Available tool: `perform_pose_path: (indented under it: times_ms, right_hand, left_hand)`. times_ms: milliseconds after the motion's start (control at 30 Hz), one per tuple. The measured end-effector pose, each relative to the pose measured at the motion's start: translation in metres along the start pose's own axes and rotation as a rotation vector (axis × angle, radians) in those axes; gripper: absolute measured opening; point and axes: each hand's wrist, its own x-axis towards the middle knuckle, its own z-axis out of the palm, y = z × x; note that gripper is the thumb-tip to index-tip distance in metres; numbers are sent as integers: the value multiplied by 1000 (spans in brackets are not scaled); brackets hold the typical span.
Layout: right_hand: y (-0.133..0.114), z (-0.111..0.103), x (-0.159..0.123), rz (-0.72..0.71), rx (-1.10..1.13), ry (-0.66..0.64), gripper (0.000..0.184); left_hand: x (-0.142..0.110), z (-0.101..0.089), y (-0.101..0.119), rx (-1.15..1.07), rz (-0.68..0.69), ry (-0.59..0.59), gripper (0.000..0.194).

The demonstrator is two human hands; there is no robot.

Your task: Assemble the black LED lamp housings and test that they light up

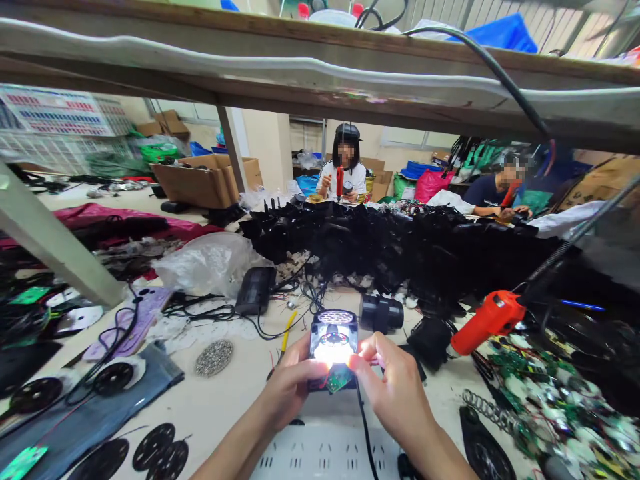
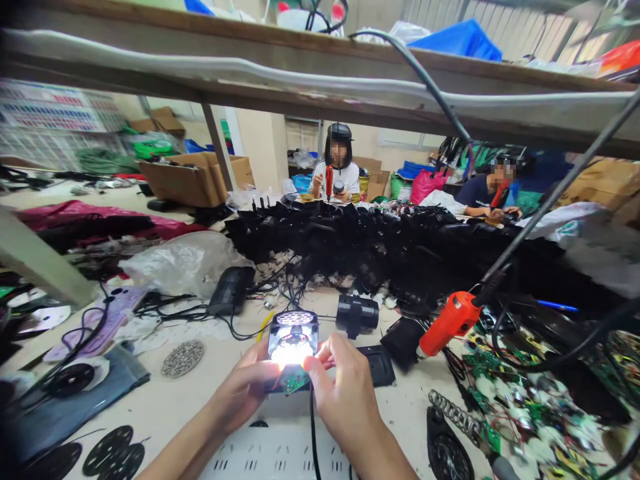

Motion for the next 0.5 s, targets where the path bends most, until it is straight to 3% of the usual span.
perform_pose_path:
  times_ms: [133,333,500]
  right_hand:
    - [0,1,-1,-9,-30,-33,18]
    - [-1,4,3,100,-58,-46,23]
    - [-5,4,6,201,-79,-20,25]
  left_hand:
    - [-1,-2,-1,-39,-1,-11,38]
    - [-4,1,-6,-98,-72,100,15]
    - [-4,3,-8,-152,-175,156,18]
